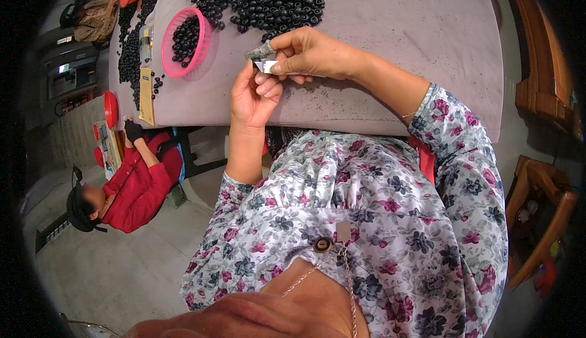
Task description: The recorder is wrapping small black spherical objects in silver foil and placing them into a container.
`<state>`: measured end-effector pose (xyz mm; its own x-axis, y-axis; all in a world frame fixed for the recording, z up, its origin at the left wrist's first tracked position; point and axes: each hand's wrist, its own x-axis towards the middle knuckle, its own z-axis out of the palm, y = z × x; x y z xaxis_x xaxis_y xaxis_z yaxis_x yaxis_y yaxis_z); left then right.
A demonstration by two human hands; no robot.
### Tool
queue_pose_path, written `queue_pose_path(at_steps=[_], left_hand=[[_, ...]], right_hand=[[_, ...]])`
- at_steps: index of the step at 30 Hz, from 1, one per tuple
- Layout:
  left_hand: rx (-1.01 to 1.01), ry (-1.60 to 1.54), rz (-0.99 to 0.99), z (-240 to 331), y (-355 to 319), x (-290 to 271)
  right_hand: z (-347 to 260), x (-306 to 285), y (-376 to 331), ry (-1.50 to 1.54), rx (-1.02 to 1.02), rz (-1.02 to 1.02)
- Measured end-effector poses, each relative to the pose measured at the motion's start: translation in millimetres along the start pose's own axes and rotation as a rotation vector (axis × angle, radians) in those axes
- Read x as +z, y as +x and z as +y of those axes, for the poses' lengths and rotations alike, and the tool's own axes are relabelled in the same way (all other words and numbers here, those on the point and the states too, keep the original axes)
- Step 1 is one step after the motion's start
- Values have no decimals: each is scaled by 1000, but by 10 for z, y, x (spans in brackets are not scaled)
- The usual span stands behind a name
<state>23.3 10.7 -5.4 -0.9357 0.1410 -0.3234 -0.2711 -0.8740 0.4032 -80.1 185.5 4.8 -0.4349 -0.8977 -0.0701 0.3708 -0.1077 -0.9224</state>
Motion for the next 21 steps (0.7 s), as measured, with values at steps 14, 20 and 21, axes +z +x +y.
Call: queue_pose_path(at_steps=[14, 20, 21], left_hand=[[8, -101, -35, 719, 133, -109], [374, 286, 269, 1301, 367, 29], [403, 470, 295, 1155, 358, 30]], right_hand=[[143, -119, 69, 274, 0, 98], [88, -142, 72, 359, -41, 141], [123, -155, 90, 377, -59, 155]])
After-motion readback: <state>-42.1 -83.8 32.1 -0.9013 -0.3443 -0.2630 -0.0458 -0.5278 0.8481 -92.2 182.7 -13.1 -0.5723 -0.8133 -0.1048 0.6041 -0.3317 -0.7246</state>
